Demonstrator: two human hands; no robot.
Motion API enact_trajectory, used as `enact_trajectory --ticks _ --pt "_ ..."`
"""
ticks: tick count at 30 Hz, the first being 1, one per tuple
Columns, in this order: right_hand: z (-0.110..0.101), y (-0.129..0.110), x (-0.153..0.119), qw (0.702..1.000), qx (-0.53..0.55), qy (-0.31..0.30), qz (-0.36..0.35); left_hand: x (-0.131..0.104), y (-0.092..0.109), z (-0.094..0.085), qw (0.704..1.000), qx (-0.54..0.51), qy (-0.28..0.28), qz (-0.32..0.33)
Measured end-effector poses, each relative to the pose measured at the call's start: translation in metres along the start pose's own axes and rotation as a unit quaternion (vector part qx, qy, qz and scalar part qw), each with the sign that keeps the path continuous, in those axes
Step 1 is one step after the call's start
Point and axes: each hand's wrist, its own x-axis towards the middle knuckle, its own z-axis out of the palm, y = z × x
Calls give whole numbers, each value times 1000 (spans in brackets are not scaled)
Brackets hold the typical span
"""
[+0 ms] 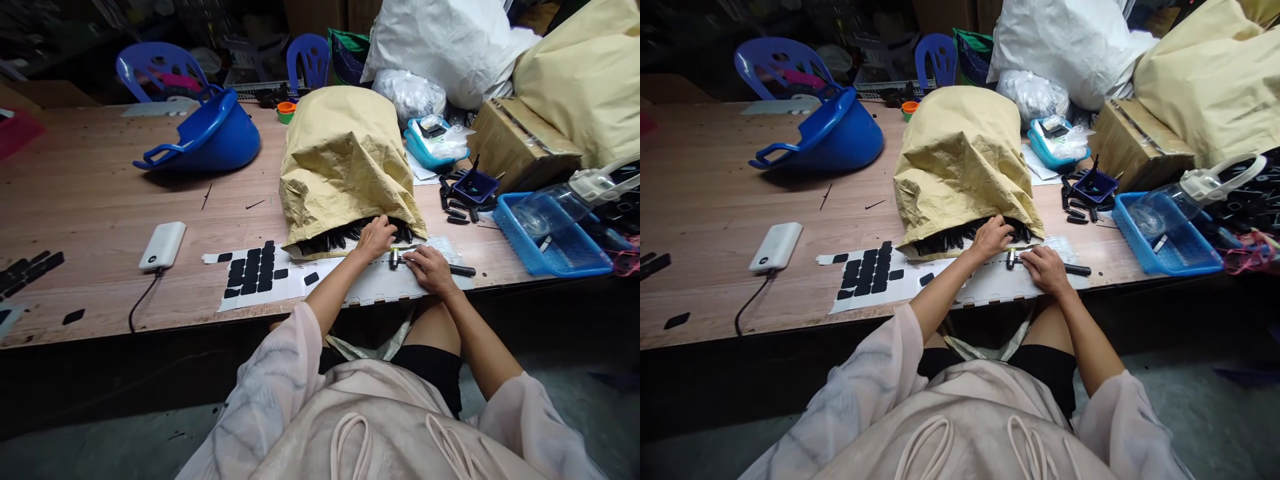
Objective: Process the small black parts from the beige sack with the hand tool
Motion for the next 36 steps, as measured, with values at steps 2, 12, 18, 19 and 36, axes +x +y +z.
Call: enact_trajectory --ticks 2,12,18,19,36 --pt "0 0 0 1000 4 -2 1 13 -2 6 998 55 -29 22" --pt "-1 -1 0 1000 21 -11 15 -63 -23 -24 999 35 11 12" --pt "2 1 -2 1000 22 -6 19 -108 -42 7 994 -96 17 -54" --pt "2 2 -2 1000 21 -5 19 -109 -44 13 992 -110 28 -61" --pt "-15 -72 22 987 152 40 -13 -108 -52 26 980 -178 69 -48"
